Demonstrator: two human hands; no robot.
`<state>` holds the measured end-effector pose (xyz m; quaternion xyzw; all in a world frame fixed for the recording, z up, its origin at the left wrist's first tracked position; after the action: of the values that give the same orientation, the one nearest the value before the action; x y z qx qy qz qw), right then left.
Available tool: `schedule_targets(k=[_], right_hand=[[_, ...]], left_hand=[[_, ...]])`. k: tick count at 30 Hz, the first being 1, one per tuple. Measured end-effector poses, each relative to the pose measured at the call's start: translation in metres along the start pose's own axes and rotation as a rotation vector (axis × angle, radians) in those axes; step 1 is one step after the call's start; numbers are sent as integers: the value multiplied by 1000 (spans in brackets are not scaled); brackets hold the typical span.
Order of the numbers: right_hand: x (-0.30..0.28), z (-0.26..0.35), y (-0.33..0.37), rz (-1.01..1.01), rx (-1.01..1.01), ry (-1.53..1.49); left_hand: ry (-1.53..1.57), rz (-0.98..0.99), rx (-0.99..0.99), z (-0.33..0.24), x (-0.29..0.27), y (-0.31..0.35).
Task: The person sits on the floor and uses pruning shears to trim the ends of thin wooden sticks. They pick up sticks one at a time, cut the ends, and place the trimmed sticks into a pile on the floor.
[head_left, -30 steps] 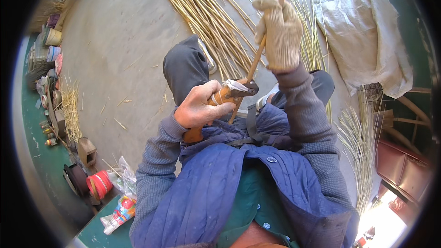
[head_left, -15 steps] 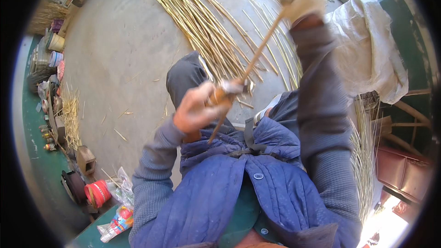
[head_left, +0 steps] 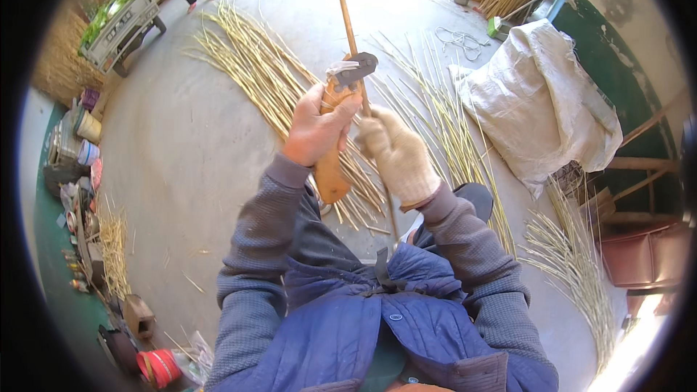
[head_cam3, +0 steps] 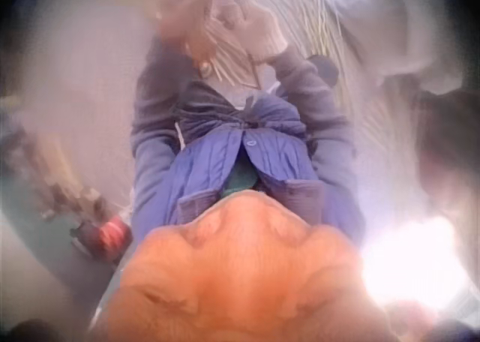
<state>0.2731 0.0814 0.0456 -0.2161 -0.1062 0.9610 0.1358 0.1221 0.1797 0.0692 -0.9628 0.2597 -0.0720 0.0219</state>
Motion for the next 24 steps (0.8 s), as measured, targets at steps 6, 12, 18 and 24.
schedule_targets(k=[6,12,18,24], right_hand=[[-34,-36,25,73,-231,686],[-137,-69,201,398,-282,1028],[-190,-74,282,441,230,736],[-109,-52,122,342,380,260]], left_hand=[[61,-273,-25,7,15,-34],[216,-458,63,27,-97,-87],[176,-463,-16,64,-85,-76],[179,-307,-148,86,34,-22]])
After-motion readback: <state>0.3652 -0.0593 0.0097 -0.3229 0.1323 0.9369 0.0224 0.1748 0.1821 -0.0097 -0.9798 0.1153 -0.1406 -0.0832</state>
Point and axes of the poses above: each hand's wrist, its own y-axis away from the middle knuckle, its own x-axis out of the palm, z = x × y, the point moved 2 cm from there along -y, towards the middle knuckle, and after that the axes turned 4 degrees about y, right-handed, at the moved point
